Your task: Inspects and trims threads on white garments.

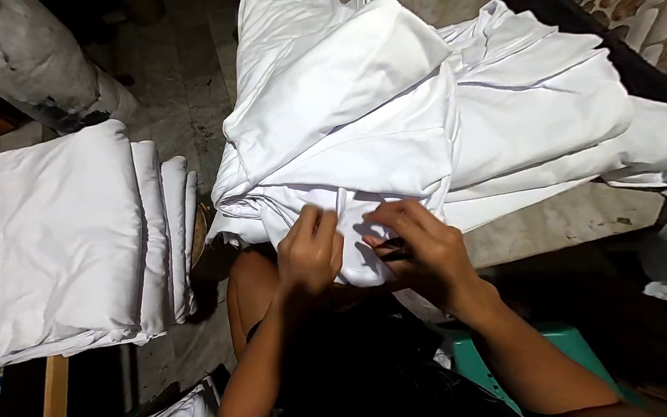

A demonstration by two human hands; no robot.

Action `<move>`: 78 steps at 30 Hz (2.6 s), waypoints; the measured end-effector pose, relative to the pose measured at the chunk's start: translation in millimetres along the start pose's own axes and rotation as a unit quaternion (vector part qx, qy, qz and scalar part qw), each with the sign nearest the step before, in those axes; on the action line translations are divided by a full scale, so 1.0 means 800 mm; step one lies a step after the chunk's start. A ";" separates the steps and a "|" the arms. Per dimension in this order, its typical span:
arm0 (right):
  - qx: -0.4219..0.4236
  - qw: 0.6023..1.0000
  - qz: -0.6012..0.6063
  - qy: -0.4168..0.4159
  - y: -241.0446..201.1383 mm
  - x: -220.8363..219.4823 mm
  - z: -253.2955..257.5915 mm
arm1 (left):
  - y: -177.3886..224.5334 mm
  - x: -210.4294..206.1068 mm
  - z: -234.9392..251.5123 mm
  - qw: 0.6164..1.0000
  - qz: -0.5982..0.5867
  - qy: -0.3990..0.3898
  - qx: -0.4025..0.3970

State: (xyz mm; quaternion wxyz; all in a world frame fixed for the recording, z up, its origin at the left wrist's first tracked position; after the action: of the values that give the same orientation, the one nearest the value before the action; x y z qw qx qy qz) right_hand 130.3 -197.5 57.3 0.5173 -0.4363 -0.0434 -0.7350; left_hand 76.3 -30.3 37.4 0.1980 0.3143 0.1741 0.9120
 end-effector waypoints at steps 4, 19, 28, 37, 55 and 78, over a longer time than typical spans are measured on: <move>0.048 0.999 0.013 -0.003 0.001 -0.016 0.016 | -0.020 0.058 -0.073 0.990 -0.110 0.085 -0.034; 0.138 0.990 0.035 0.015 -0.048 0.030 0.003 | -0.033 0.033 -0.040 0.987 -0.042 0.132 0.084; -0.060 0.997 -0.044 0.021 0.005 -0.082 0.061 | -0.019 0.026 -0.044 0.512 -0.712 0.116 0.467; -0.089 0.986 0.121 -0.076 -0.059 -0.031 0.005 | -0.009 0.021 -0.053 0.770 -0.514 0.195 0.324; -0.067 0.987 0.127 -0.073 -0.073 -0.050 -0.009 | -0.002 0.043 -0.068 0.802 -0.484 0.155 0.314; -0.106 0.966 0.215 -0.097 -0.067 -0.044 -0.032 | -0.005 0.043 -0.070 0.818 -0.437 0.186 0.324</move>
State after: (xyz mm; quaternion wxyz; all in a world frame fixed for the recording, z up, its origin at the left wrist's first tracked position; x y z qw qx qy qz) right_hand 75.0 -161.0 38.1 0.6068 -0.5570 0.0798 -0.5615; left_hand 16.5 -21.5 11.2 0.4263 0.0752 0.6121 0.6617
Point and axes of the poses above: each hand's wrist, its own z-axis towards the middle knuckle, its own x-axis out of the back of the hand, y = z × x, the point moved 1 cm from there along z, towards the middle knuckle, and after that the axes turned 6 degrees about y, right-handed, at the moved point
